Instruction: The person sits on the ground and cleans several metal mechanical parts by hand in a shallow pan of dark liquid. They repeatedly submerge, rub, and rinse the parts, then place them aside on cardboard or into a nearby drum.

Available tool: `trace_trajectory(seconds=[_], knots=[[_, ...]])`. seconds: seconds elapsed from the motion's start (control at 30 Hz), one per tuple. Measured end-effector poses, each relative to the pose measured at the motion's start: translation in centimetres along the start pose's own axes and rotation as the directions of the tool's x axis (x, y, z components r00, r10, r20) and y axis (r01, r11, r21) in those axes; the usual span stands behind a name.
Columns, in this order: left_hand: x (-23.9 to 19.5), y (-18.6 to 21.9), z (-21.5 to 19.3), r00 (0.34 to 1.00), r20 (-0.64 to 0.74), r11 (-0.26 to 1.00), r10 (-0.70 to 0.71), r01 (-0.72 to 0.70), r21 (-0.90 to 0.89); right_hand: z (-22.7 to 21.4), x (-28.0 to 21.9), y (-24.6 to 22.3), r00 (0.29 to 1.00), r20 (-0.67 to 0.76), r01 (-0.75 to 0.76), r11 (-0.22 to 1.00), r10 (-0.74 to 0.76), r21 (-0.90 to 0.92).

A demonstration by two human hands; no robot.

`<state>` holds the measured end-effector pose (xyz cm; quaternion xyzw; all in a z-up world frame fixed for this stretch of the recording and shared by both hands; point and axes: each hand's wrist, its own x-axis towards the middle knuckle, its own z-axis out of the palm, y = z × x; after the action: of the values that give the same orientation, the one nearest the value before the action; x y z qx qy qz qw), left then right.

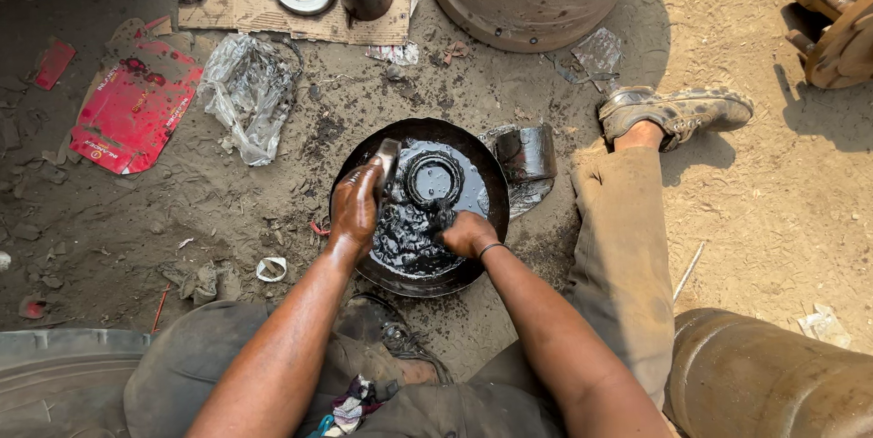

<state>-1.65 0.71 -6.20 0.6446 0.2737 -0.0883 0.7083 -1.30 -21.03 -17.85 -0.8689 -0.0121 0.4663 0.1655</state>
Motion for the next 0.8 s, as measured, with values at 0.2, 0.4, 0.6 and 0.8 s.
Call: trace_trajectory(seconds=[0.2, 0.4, 0.6, 0.8], knots=[[-0.2, 1.0, 0.1, 0.997, 0.083, 0.974, 0.007, 0.012, -0.227, -1.0, -4.0, -1.5, 0.978, -0.150, -0.164, 0.981, 0.148, -0.102], [-0.3, 0.4, 0.3, 0.996, 0.085, 0.969, -0.040, 0.059, -0.239, 0.5, -6.2, -4.6, 0.998, 0.057, 0.039, 0.927, -0.019, -0.374], [-0.1, 0.1, 0.7, 0.994, 0.059, 0.984, -0.095, 0.103, -0.147, 1.4, -5.8, -5.2, 0.982, 0.095, 0.190, 0.841, -0.165, -0.507], [-0.2, 0.3, 0.8, 0.992, 0.078, 0.982, -0.102, 0.113, -0.149, 5.1, -3.8, -2.9, 0.983, -0.083, 0.134, 0.943, -0.167, -0.305]])
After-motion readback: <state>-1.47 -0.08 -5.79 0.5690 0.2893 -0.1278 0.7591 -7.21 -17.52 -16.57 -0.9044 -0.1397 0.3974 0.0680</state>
